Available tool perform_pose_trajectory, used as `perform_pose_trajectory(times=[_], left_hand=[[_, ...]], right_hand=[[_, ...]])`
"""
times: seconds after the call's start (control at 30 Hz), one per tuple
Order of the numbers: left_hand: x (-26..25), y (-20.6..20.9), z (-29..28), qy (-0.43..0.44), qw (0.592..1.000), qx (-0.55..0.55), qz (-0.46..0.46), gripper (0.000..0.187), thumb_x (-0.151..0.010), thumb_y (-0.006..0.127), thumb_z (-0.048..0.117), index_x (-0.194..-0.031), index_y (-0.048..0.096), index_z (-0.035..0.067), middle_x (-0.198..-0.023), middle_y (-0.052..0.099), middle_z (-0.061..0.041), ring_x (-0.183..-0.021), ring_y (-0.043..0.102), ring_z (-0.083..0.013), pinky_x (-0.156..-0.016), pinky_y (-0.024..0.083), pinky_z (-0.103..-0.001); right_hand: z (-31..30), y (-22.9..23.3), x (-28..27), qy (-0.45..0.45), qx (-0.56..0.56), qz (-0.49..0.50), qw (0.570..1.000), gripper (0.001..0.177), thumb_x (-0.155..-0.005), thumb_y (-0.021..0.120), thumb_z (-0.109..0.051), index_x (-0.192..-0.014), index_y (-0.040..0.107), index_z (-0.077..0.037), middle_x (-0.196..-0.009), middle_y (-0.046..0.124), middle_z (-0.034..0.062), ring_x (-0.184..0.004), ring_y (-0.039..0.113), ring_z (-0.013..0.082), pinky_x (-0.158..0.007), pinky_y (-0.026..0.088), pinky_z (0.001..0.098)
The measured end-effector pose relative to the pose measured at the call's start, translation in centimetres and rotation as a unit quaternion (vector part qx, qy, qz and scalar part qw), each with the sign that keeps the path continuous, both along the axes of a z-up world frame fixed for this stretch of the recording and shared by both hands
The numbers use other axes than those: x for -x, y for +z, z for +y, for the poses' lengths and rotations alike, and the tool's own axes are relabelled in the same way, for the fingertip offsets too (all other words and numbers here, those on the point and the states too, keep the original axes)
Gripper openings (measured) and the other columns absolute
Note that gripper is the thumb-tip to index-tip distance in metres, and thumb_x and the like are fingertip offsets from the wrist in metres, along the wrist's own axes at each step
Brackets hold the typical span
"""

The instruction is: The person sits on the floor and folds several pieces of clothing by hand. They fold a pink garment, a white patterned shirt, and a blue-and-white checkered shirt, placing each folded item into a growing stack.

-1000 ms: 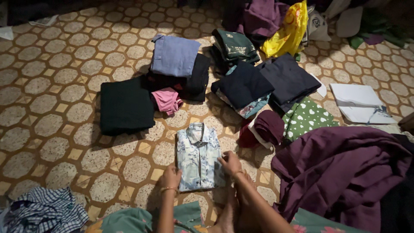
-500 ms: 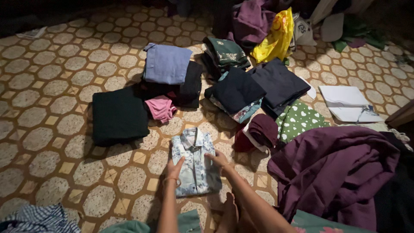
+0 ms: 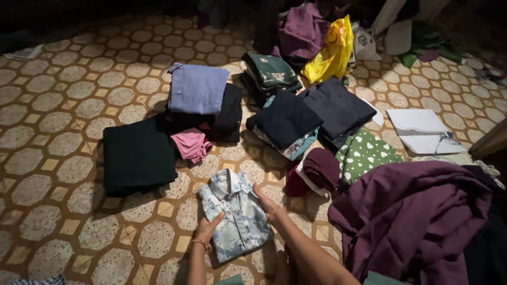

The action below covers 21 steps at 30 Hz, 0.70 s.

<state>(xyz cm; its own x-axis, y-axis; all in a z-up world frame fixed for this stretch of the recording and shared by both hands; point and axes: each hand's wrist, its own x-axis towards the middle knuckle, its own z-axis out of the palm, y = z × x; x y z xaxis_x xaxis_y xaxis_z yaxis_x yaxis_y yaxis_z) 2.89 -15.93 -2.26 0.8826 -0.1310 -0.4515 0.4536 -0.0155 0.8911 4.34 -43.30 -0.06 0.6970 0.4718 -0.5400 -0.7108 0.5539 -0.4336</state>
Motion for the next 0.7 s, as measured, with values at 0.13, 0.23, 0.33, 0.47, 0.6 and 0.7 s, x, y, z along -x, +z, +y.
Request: perform_pose_trajectory(times=[0.13,0.23,0.33,0.47,0.6,0.7], left_hand=[[0.3,-0.2,0.2,-0.020,0.998,-0.032,-0.043,0.047,-0.079,0.083,0.042,-0.107,0.080,0.004,-0.102,0.079,-0.004,-0.089,0.070,-0.0142,-0.081,0.055,-0.031],[0.1,-0.3,0.4,-0.050,0.992,-0.109,-0.031,0.057,-0.085,0.073,0.054,-0.108,0.079,0.003,-0.101,0.077,-0.016,-0.082,0.066,-0.0161,-0.077,0.053,-0.033],[-0.1,-0.5,0.4,-0.081,0.972,-0.222,0.010,0.080,-0.096,0.047,0.073,-0.115,0.075,0.001,-0.101,0.073,-0.032,-0.076,0.062,-0.0223,-0.071,0.052,-0.038],[0.1,-0.7,0.0,-0.003,0.986,-0.128,0.105,0.102,-0.091,0.029,0.085,-0.139,0.057,0.000,-0.111,0.076,-0.022,-0.088,0.078,-0.0286,-0.075,0.062,-0.036],[0.5,0.0,-0.6,-0.035,0.996,0.010,0.085,0.105,-0.094,0.021,0.082,-0.142,0.065,-0.001,-0.109,0.081,-0.027,-0.080,0.079,-0.0242,-0.067,0.060,-0.031],[0.7,2.0,-0.7,-0.017,0.997,0.002,0.080,0.086,-0.088,0.023,0.074,-0.152,0.035,0.016,-0.116,0.077,-0.016,-0.082,0.078,-0.0221,-0.066,0.060,-0.031]], right_hand=[[-0.1,0.5,-0.5,0.029,0.263,-0.007,0.964,0.091,-0.083,0.054,-0.076,-0.150,0.050,-0.015,-0.162,0.042,0.0091,-0.151,0.037,0.0286,-0.122,0.031,0.0445],[-0.3,1.7,-0.8,0.062,0.258,-0.032,0.964,0.081,-0.087,0.062,-0.065,-0.146,0.054,-0.010,-0.162,0.044,0.0142,-0.152,0.037,0.0321,-0.122,0.029,0.0443],[-0.8,4.0,-1.3,0.069,0.315,-0.055,0.945,0.080,-0.087,0.061,-0.062,-0.149,0.052,-0.012,-0.164,0.039,0.0119,-0.154,0.028,0.0297,-0.123,0.017,0.0482],[-3.1,9.0,-4.4,0.033,0.364,-0.089,0.926,0.079,-0.087,0.060,-0.058,-0.151,0.049,-0.014,-0.166,0.032,0.0088,-0.157,0.016,0.0264,-0.125,0.002,0.0536],[-8.4,13.8,-9.9,-0.106,0.255,-0.182,0.944,0.076,-0.090,0.068,-0.057,-0.145,0.055,-0.007,-0.152,0.057,0.0158,-0.143,0.050,0.0300,-0.122,0.035,0.0486],[-12.7,15.0,-13.1,-0.177,-0.054,-0.191,0.964,0.058,-0.101,0.064,-0.048,-0.142,0.057,-0.007,-0.133,0.067,0.0132,-0.117,0.067,0.0288,-0.105,0.052,0.0492]])
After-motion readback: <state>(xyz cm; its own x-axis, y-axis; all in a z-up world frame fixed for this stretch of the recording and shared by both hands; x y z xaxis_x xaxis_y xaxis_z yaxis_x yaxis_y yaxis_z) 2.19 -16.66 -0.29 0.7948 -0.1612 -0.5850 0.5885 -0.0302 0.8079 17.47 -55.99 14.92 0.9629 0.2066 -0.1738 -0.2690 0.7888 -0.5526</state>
